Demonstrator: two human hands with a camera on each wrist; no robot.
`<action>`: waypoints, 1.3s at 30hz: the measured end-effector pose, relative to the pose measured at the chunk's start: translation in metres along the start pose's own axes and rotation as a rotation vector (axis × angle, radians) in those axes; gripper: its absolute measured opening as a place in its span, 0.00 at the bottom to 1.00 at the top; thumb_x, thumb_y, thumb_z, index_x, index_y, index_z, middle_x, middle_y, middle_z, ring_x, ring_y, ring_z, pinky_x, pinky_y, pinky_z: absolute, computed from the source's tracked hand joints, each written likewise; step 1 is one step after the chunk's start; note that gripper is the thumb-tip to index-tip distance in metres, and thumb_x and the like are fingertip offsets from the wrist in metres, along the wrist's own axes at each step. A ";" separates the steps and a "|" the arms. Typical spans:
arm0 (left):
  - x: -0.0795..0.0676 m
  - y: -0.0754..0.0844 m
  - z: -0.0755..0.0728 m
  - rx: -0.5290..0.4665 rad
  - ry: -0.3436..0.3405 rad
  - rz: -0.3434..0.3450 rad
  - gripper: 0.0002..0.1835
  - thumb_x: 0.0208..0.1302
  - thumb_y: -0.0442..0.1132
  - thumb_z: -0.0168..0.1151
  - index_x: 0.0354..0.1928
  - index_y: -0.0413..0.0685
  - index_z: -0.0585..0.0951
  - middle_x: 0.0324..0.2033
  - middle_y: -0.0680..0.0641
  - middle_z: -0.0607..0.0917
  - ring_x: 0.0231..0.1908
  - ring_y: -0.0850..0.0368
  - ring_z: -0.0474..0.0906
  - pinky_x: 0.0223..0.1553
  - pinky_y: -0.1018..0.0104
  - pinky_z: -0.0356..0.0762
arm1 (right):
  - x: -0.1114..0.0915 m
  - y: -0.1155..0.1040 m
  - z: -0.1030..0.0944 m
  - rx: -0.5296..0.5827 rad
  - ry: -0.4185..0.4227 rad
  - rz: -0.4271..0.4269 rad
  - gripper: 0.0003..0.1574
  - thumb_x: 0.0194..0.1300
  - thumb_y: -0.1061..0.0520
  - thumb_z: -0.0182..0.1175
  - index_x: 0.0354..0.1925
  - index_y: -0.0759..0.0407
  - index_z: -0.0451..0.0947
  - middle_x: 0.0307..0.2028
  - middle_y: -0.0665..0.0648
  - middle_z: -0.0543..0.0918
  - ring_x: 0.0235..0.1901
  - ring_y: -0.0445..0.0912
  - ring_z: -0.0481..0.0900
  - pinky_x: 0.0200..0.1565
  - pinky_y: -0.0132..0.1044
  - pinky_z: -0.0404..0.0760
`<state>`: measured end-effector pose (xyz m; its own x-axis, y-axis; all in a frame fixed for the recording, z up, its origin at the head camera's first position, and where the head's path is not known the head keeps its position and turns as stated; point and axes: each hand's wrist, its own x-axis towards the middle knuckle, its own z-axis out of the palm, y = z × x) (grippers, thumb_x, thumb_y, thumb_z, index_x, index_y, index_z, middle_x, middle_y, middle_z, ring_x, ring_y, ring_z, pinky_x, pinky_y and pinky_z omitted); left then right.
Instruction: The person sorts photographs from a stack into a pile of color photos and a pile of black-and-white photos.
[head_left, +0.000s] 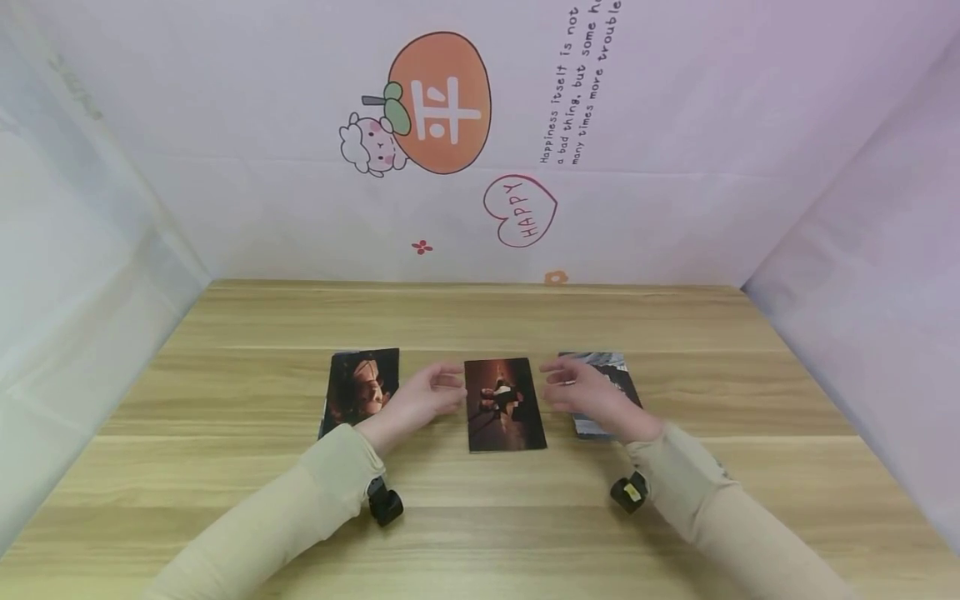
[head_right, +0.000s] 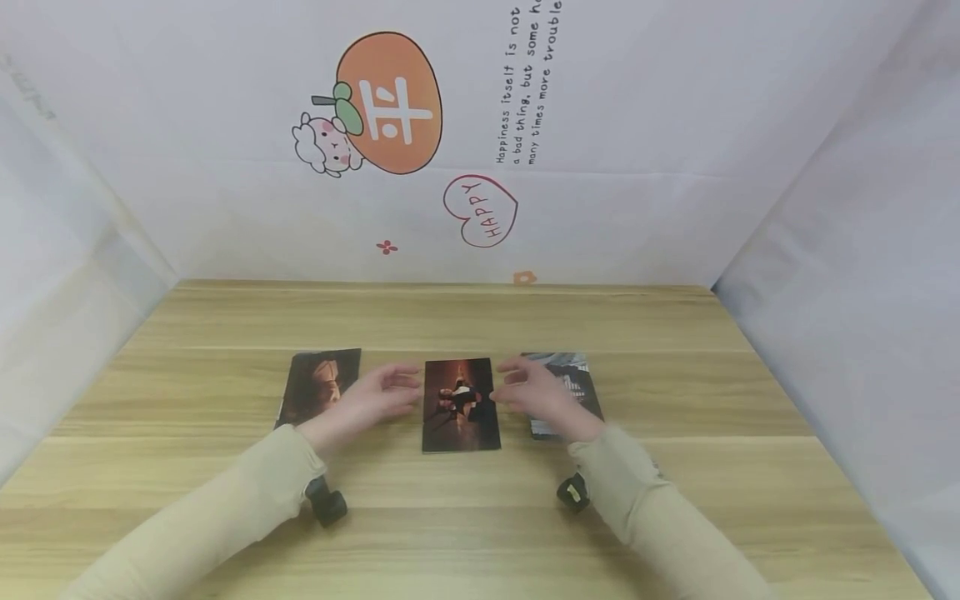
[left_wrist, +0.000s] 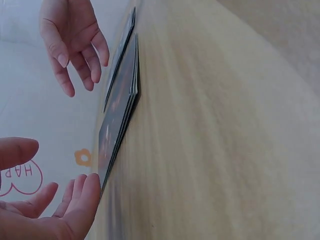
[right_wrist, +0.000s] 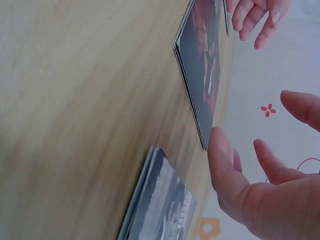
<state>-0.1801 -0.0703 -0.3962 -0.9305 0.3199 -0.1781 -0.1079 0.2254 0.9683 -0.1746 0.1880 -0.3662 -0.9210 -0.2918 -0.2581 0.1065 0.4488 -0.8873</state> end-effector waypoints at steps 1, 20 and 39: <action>0.000 -0.001 0.000 0.000 0.008 -0.002 0.25 0.66 0.31 0.55 0.63 0.31 0.65 0.56 0.30 0.74 0.53 0.39 0.76 0.52 0.56 0.80 | 0.001 0.001 0.001 -0.002 -0.004 -0.002 0.33 0.65 0.60 0.56 0.65 0.71 0.60 0.60 0.75 0.66 0.52 0.58 0.76 0.53 0.47 0.79; -0.003 -0.004 0.011 -0.019 0.013 -0.022 0.24 0.65 0.29 0.55 0.62 0.30 0.66 0.58 0.29 0.72 0.55 0.38 0.74 0.50 0.55 0.80 | 0.003 0.007 0.015 -0.061 -0.004 0.024 0.34 0.63 0.58 0.59 0.63 0.69 0.63 0.61 0.73 0.68 0.56 0.59 0.75 0.54 0.47 0.79; -0.003 -0.004 0.012 -0.007 0.054 0.025 0.22 0.63 0.28 0.56 0.60 0.31 0.69 0.56 0.31 0.74 0.54 0.38 0.75 0.51 0.56 0.80 | 0.006 0.011 0.014 0.053 0.038 -0.003 0.30 0.65 0.63 0.55 0.63 0.71 0.62 0.60 0.73 0.69 0.57 0.60 0.74 0.56 0.45 0.78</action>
<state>-0.1730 -0.0609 -0.4017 -0.9505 0.2753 -0.1440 -0.0862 0.2115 0.9736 -0.1735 0.1797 -0.3829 -0.9347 -0.2602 -0.2420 0.1228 0.4025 -0.9071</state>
